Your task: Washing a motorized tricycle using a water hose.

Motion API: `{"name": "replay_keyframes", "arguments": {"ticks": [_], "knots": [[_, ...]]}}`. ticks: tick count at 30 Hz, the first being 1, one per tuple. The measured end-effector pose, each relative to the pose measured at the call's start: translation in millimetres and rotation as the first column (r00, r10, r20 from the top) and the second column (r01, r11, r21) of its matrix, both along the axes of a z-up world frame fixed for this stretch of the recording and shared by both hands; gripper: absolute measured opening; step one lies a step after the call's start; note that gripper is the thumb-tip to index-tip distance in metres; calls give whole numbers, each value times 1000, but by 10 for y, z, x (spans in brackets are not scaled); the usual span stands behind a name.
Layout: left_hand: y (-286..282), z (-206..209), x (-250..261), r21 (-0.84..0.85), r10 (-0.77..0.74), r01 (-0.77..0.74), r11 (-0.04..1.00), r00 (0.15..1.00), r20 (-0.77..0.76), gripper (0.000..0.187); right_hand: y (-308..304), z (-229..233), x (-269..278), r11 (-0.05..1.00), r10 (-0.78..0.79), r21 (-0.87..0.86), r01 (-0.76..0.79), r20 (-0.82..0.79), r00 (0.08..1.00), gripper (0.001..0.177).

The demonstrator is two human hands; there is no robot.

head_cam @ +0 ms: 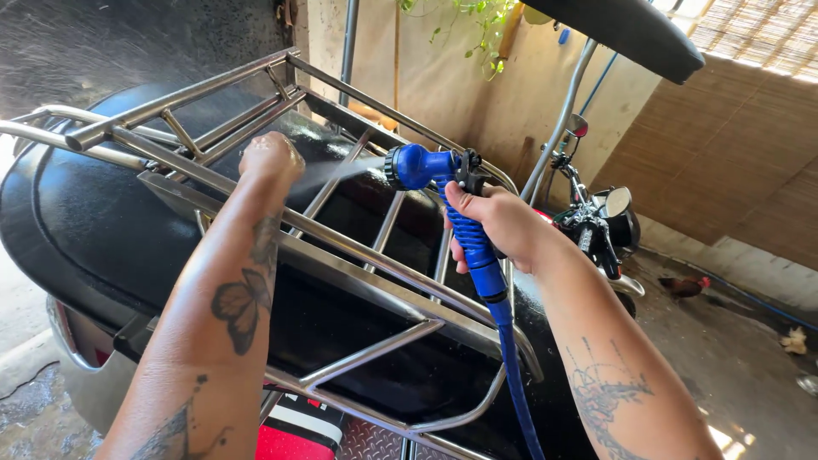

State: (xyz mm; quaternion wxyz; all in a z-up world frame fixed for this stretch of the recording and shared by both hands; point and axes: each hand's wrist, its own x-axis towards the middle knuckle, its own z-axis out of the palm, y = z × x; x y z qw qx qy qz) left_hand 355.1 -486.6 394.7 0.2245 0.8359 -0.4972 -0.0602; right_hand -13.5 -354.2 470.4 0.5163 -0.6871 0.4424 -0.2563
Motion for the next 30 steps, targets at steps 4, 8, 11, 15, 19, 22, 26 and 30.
{"name": "replay_keyframes", "arguments": {"ticks": [4,8,11,15,19,22,26,30], "knots": [[4,6,-35,-39,4,-5,999,1000,-20,38,65,13,-3,1000,31,6,-31,13,999,54],[-2,-79,-5,-71,-71,59,996,981,-179,32,82,-38,7,999,29,-37,-27,39,999,55],[-401,-374,235,-208,-109,128,970,989,103,45,30,-123,8,998,-41,-47,47,115,993,54],[-772,-572,406,-107,-56,83,991,971,232,39,5,-186,-5,996,23,-92,-3,223,975,53],[-219,-276,-176,506,-205,130,853,974,97,27,95,-126,-21,992,75,-112,-50,231,970,53],[89,-196,-377,507,-163,120,854,986,40,27,212,-57,-26,990,114,-103,-94,209,971,55],[357,-48,-514,509,-53,82,857,996,-71,28,206,-15,1,987,133,-115,-110,214,968,56],[544,77,-586,511,58,43,858,982,-180,28,85,-56,22,990,30,-139,2,224,974,56]]}}
